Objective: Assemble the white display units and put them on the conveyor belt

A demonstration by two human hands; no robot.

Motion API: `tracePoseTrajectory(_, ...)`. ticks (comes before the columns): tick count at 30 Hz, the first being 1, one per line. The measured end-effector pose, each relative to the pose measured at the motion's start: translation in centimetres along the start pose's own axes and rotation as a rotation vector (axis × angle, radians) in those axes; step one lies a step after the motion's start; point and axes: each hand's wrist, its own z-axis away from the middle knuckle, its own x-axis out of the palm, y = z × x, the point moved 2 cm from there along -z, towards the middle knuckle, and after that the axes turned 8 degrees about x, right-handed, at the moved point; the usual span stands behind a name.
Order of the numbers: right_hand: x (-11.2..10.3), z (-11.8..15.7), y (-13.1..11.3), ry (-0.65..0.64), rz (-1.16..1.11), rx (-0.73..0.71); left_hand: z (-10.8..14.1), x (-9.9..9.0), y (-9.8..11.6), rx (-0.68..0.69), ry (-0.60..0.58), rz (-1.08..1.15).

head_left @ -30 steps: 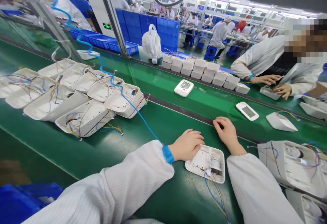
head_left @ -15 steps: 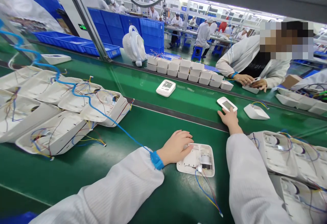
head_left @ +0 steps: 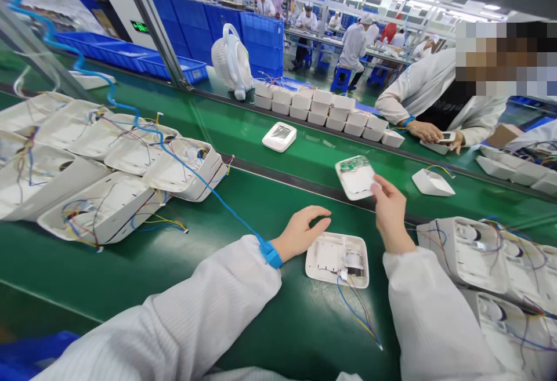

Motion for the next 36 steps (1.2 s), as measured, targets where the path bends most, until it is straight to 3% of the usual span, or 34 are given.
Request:
tracePoseTrajectory(2, 0.2, 3.5, -2.4, -0.301, -0.313, 0.035, 0.1, 0.1, -0.2, -0.054, 0.054, 0.181)
tracePoseTrajectory(5, -1.2, 7.8, -5.7, -0.708, -0.326, -0.031, 0.5, 0.5, -0.2, -0.094, 0.160, 0.528)
tracePoseTrajectory(6, -2.2, 8.6, -6.5, -0.775, -0.238, -0.086, 0.6, 0.7, -0.2, -0.122, 0.181, 0.654)
tracePoseTrajectory(11, -7.5, 10.5, -8.4, -0.828, 0.395, -0.287, 0.6, 1.1, 0.4, -0.284, 0.223, 1.093)
tracePoseTrajectory(13, -8.5, 11.5, -8.9, -1.041, 0.407, -0.316, 0.3, 0.9, 0.7, -0.332, 0.241, 1.150)
tracePoseTrajectory(15, -8.7, 12.5, -9.4, -1.290, 0.279, -0.323, 0.1, 0.7, 0.8, -0.379, 0.227, 1.190)
tracePoseTrajectory(17, -8.5, 12.9, -9.8, -1.420, 0.147, -0.334, -0.1, 0.6, 0.8, -0.416, 0.202, 1.222)
tracePoseTrajectory(20, -7.4, 12.3, -9.6, -1.303, 0.077, -0.384, -0.2, 0.5, 0.8, -0.435, 0.178, 1.232)
tracePoseTrajectory(25, -5.3, 10.5, -8.5, -0.768, 0.084, -0.306, 0.3, 0.7, 0.8, -0.372, 0.138, 1.156)
tracePoseTrajectory(28, -4.6, 9.9, -8.0, -0.574, 0.029, -0.380, 0.6, 0.8, 0.9, -0.326, 0.104, 1.126)
tracePoseTrajectory(31, -4.2, 9.4, -7.6, -0.574, -0.063, -0.377, 0.9, 0.9, 1.0, -0.295, 0.083, 1.094)
tracePoseTrajectory(36, -3.7, 8.8, -6.7, -0.788, -0.184, -0.187, 1.2, 1.0, 1.3, -0.253, 0.061, 1.061)
